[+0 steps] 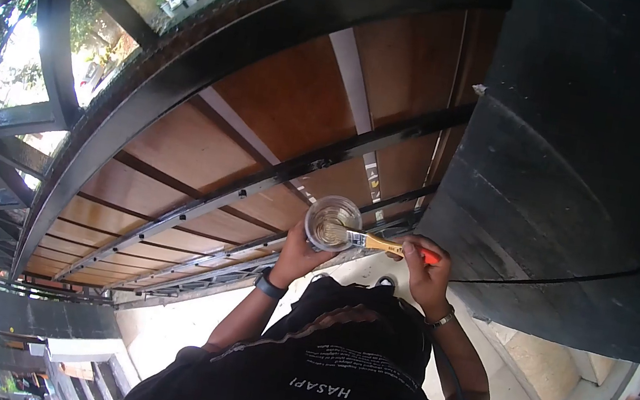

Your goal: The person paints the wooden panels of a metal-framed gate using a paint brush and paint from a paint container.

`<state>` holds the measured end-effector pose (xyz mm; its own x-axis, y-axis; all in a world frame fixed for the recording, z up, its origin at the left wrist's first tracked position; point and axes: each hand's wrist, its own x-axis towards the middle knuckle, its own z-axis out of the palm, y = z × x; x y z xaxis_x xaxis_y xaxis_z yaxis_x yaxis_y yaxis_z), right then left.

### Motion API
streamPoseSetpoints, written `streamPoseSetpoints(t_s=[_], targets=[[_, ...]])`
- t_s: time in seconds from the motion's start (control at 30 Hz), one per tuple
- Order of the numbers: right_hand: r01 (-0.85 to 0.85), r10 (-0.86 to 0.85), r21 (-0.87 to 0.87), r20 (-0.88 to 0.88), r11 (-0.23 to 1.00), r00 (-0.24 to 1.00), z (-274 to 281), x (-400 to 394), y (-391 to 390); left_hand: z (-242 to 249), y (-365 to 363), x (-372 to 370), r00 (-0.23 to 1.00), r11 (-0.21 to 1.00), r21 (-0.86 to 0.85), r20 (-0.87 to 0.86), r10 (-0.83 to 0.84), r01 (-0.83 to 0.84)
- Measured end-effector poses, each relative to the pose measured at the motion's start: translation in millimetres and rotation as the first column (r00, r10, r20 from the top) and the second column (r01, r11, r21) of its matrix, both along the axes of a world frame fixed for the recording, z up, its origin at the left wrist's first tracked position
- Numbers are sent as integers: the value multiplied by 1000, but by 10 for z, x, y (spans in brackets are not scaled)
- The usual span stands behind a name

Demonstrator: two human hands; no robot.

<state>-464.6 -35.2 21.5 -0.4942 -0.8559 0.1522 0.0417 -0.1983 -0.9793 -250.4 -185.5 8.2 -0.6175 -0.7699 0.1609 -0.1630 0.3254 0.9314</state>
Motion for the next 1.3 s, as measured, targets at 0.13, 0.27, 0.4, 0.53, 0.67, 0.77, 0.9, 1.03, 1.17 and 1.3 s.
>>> streamPoseSetpoints(t_s=[0.13,0.27,0.4,0.53,0.67,0.77,0.9,1.03,1.17,1.3], targets=[[14,-17,25,141,1000,990,-193,-26,-58,37,30,11,1000,999,41,-20,24,-23],[91,-90,12,334,996,938,-143,89,-137,-38,4,-12,997,997,71,-69,47,-42],[79,23,-156,564,985,826,-162,117,-170,-41,-40,-55,997,994,102,-71,44,-37],[64,-61,-19,136,998,989,-180,95,-108,-216,-76,-26,1000,1000,-10,-22,9,-10],[81,-89,45,220,996,971,-257,69,-45,-269,-38,-30,999,998,57,-39,-23,25],[98,-109,49,323,994,940,-301,88,-55,-265,-27,-21,996,988,146,-79,-36,47],[76,-71,5,441,997,895,-472,125,-68,-313,0,-39,978,956,278,-207,-41,99],[101,-70,-19,593,995,802,-613,228,-53,-386,-13,10,974,945,307,-223,-41,110],[209,-210,89,697,974,685,-746,386,-86,-434,-74,163,981,952,287,-185,-54,106],[333,-356,160,633,929,688,-839,567,-276,-577,-148,504,989,936,320,-75,-126,143]])
